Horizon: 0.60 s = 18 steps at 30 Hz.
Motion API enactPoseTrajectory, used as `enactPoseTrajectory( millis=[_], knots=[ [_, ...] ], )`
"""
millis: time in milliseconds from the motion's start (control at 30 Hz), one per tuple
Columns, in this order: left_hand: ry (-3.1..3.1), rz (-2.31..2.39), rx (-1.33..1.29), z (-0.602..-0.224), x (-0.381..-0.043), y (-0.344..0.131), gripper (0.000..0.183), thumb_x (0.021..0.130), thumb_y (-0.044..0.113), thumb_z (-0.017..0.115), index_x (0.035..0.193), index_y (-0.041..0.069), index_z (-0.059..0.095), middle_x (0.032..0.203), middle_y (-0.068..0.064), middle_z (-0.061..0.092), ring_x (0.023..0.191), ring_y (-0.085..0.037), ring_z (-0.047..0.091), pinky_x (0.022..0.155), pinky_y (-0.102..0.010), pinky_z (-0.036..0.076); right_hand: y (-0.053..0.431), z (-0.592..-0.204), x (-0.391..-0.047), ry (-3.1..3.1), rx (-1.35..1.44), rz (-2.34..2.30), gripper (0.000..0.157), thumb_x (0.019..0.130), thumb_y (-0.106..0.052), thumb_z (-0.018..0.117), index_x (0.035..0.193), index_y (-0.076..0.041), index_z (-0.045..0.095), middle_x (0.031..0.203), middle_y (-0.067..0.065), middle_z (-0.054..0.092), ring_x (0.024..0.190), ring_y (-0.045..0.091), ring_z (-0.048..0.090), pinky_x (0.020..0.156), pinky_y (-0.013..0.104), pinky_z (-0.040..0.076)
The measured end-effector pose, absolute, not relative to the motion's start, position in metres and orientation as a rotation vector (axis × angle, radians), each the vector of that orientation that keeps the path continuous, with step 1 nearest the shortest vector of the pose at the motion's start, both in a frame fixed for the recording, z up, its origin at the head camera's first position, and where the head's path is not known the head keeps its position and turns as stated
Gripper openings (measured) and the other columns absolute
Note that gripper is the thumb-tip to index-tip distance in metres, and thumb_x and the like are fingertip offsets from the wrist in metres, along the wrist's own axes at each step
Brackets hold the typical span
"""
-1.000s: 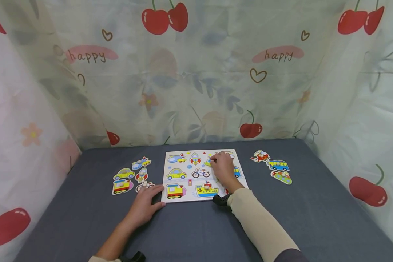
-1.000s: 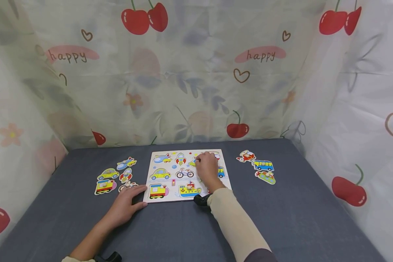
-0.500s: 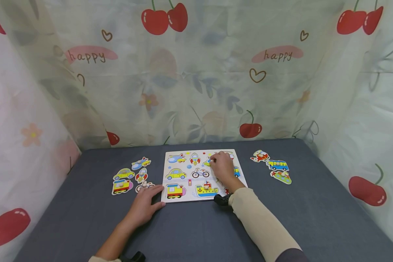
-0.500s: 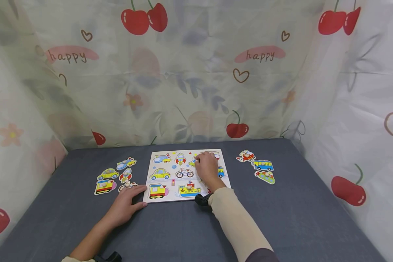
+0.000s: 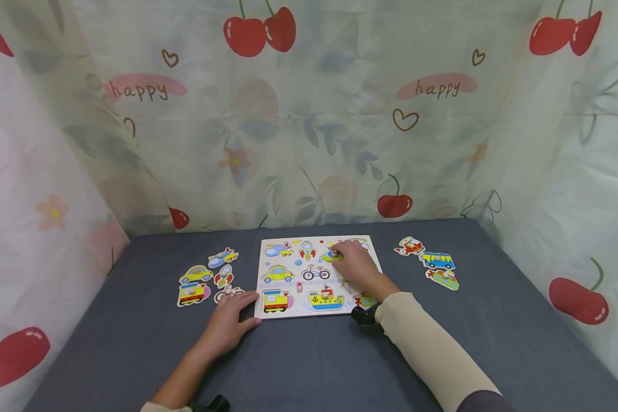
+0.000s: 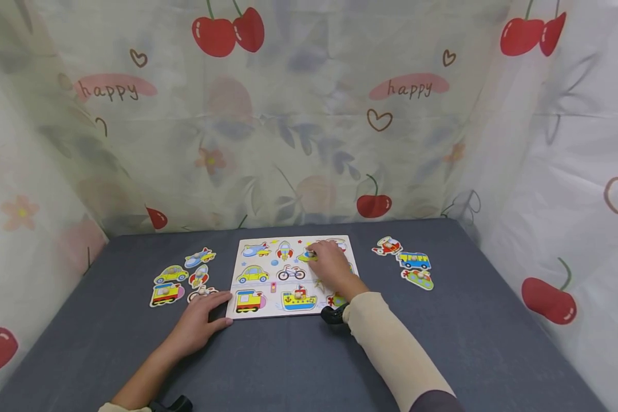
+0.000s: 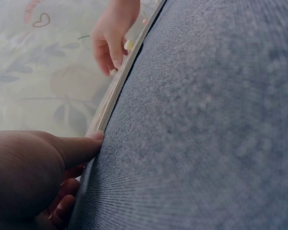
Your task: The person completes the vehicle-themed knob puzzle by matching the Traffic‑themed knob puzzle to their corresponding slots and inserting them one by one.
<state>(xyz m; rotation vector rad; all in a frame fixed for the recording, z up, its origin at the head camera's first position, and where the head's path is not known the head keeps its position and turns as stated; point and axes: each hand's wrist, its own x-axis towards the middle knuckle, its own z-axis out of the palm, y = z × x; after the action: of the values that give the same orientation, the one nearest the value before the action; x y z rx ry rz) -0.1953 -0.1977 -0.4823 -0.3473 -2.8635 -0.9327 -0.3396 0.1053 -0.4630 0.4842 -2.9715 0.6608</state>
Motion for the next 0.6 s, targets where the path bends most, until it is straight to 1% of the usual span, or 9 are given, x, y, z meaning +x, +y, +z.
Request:
enactPoseTrajectory(
  millis=[100,233,467,600],
  knots=[
    [-2.857,-0.935,-0.348,-0.483,-0.195,-0.197,0.053,0.081,0.017,0.080,0.129,0.005,0.062,0.133,-0.010,0.058,0.119,-0.033,0.046,0.100,-0.050,0.036,0.110,-0.460,-0.337,-3.005,0.526,0.693,0.040,0.089,-0.019,0.069,0.129,-0.012,0.064,0.131,0.007,0.059,0.123,0.025,0.048,0.102,0.044,0.038],
    [-2.849,-0.930,-0.357,-0.483,-0.195,-0.198,0.052,0.081,0.016,0.080,0.129,0.005,0.062,0.133,-0.011,0.058,0.119,-0.033,0.047,0.100,-0.050,0.036,0.113,-0.455,-0.337,-3.022,0.593,0.713,0.041,0.089,-0.017,0.068,0.129,-0.010,0.063,0.129,0.007,0.060,0.123,0.026,0.050,0.103,0.044,0.037],
    [-2.859,-0.922,-0.359,-0.484,-0.195,-0.199,0.052,0.081,0.017,0.080,0.129,0.006,0.063,0.133,-0.010,0.058,0.119,-0.034,0.047,0.100,-0.051,0.036,0.124,-0.453,-0.337,-3.007,0.626,0.663,0.031,0.089,-0.019,0.069,0.119,-0.010,0.069,0.119,0.005,0.065,0.118,0.026,0.054,0.100,0.044,0.039],
    [-2.858,-0.929,-0.357,-0.483,-0.195,-0.198,0.052,0.081,0.017,0.080,0.129,0.006,0.063,0.133,-0.010,0.058,0.119,-0.033,0.047,0.100,-0.051,0.037,0.132,-0.454,-0.336,-2.981,0.591,0.650,0.029,0.091,-0.021,0.068,0.118,-0.010,0.070,0.119,0.006,0.065,0.118,0.026,0.053,0.100,0.044,0.040]
  ],
)
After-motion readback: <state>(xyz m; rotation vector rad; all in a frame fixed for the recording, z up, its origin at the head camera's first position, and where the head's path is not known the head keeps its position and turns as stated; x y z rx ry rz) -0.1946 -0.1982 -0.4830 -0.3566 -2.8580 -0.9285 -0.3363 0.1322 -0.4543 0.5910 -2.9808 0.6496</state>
